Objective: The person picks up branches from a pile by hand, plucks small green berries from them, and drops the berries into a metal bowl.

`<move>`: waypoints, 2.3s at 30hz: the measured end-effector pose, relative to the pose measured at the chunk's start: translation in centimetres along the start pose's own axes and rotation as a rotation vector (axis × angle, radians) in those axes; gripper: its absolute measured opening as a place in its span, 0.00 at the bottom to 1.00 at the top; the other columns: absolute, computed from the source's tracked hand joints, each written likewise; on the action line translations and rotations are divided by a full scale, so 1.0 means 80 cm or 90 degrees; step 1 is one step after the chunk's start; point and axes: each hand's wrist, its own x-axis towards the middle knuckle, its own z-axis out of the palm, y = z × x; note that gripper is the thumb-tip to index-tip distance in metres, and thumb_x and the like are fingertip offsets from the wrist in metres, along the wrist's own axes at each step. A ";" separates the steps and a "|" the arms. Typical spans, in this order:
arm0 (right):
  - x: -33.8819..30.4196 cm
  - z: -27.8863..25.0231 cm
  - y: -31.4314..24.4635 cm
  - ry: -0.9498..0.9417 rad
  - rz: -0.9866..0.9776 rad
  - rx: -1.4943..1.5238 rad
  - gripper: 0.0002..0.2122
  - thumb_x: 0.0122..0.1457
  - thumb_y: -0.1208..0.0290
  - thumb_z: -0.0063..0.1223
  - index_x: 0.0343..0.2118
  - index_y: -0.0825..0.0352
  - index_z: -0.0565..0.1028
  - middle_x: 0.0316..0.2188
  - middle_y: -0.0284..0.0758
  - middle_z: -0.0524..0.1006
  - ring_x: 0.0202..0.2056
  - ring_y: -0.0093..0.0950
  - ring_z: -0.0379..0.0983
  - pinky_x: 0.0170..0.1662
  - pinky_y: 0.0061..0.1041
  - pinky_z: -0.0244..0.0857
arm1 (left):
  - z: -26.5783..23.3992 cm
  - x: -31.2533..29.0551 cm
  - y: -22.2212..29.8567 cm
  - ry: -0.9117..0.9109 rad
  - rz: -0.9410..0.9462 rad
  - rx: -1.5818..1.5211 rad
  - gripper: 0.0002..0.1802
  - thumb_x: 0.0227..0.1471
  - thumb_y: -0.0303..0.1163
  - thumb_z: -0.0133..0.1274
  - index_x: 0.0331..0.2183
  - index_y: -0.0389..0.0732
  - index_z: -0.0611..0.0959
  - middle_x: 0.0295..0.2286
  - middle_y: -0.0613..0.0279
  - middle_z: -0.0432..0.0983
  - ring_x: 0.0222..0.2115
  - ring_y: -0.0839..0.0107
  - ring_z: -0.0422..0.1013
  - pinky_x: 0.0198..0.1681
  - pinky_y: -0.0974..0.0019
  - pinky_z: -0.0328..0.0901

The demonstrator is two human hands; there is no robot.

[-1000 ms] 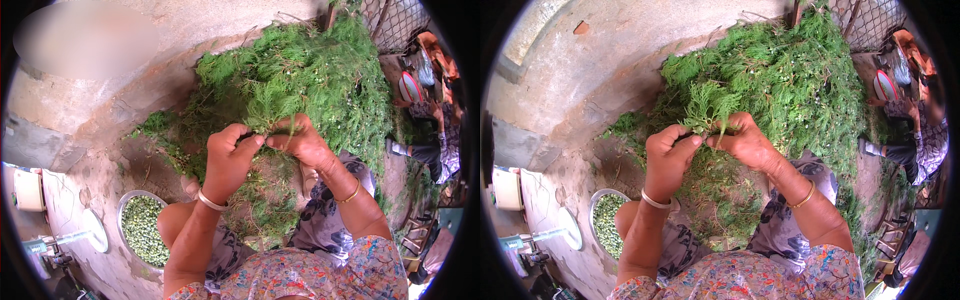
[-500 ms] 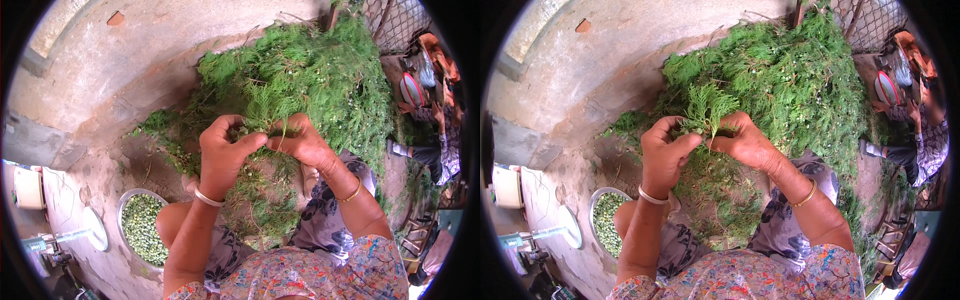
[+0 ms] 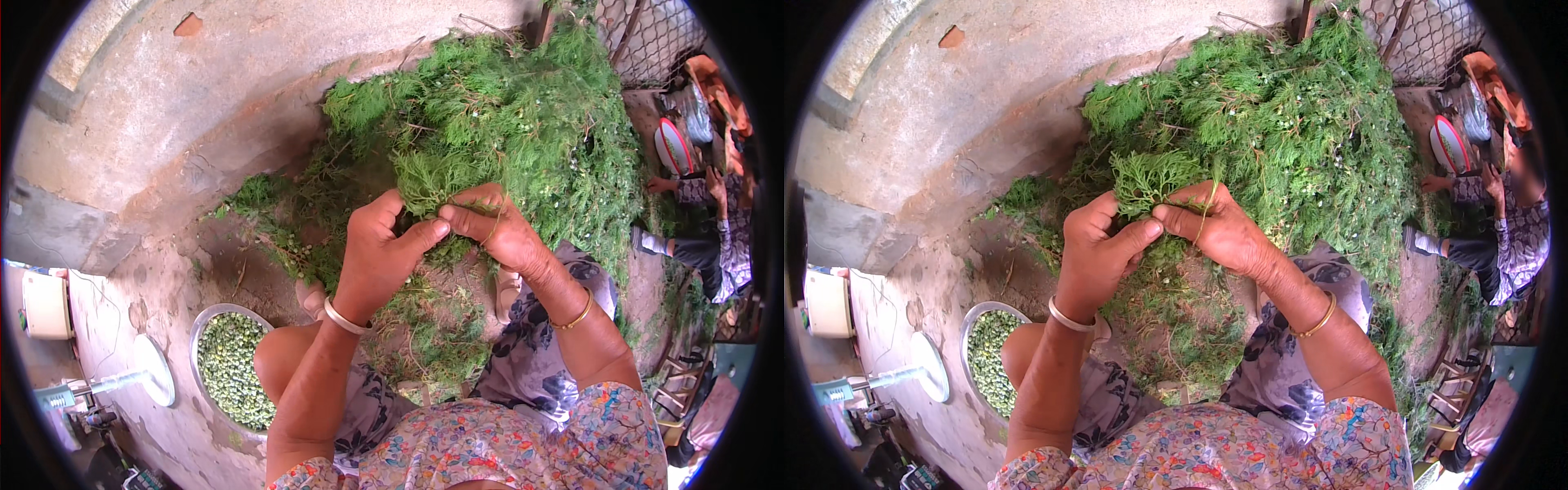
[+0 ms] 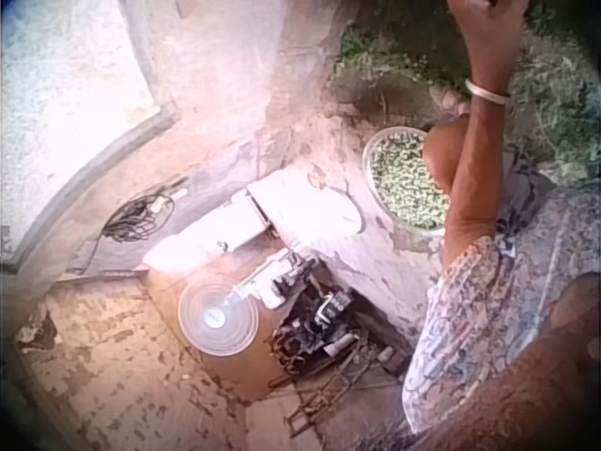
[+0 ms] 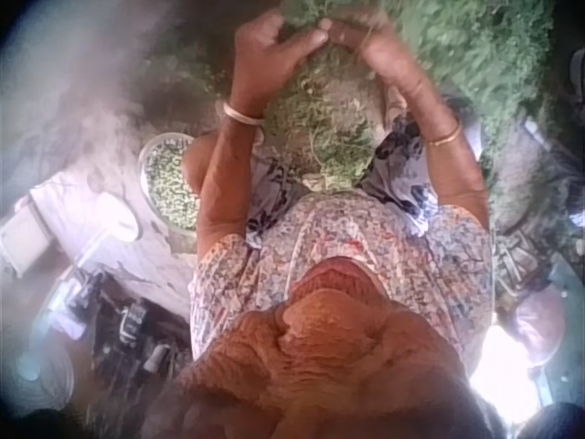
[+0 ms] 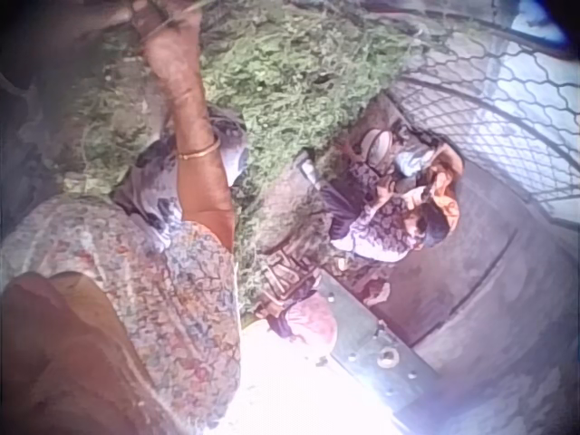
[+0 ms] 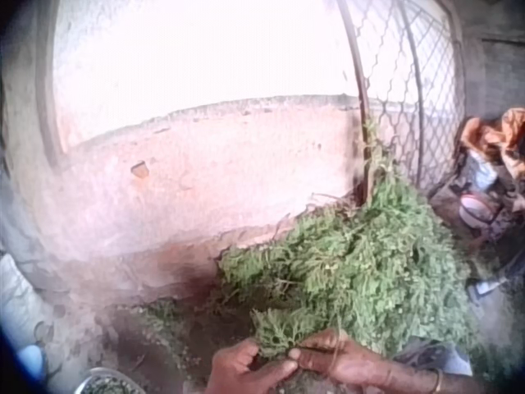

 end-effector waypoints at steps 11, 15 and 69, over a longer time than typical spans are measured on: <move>-0.005 -0.002 -0.018 0.013 0.216 0.224 0.14 0.51 0.60 0.59 0.26 0.68 0.75 0.17 0.25 0.71 0.19 0.14 0.64 0.18 0.16 0.56 | 0.006 -0.001 -0.007 0.067 -0.166 -0.437 0.04 0.49 0.26 0.52 0.30 0.37 0.75 0.21 0.67 0.70 0.15 0.81 0.64 0.13 0.79 0.55; -0.003 -0.006 -0.021 0.019 0.256 0.230 0.17 0.50 0.59 0.60 0.33 0.70 0.73 0.22 0.28 0.73 0.21 0.16 0.66 0.19 0.17 0.56 | 0.005 -0.003 -0.005 0.053 -0.216 -0.576 0.05 0.48 0.25 0.51 0.31 0.36 0.74 0.22 0.65 0.71 0.16 0.79 0.65 0.13 0.78 0.55; 0.008 -0.021 -0.012 0.168 0.235 0.479 0.10 0.54 0.69 0.56 0.28 0.68 0.67 0.27 0.33 0.64 0.21 0.23 0.62 0.20 0.22 0.58 | -0.188 -0.087 0.049 0.288 -0.063 -0.381 0.13 0.51 0.27 0.51 0.39 0.32 0.73 0.25 0.53 0.70 0.18 0.78 0.64 0.13 0.81 0.57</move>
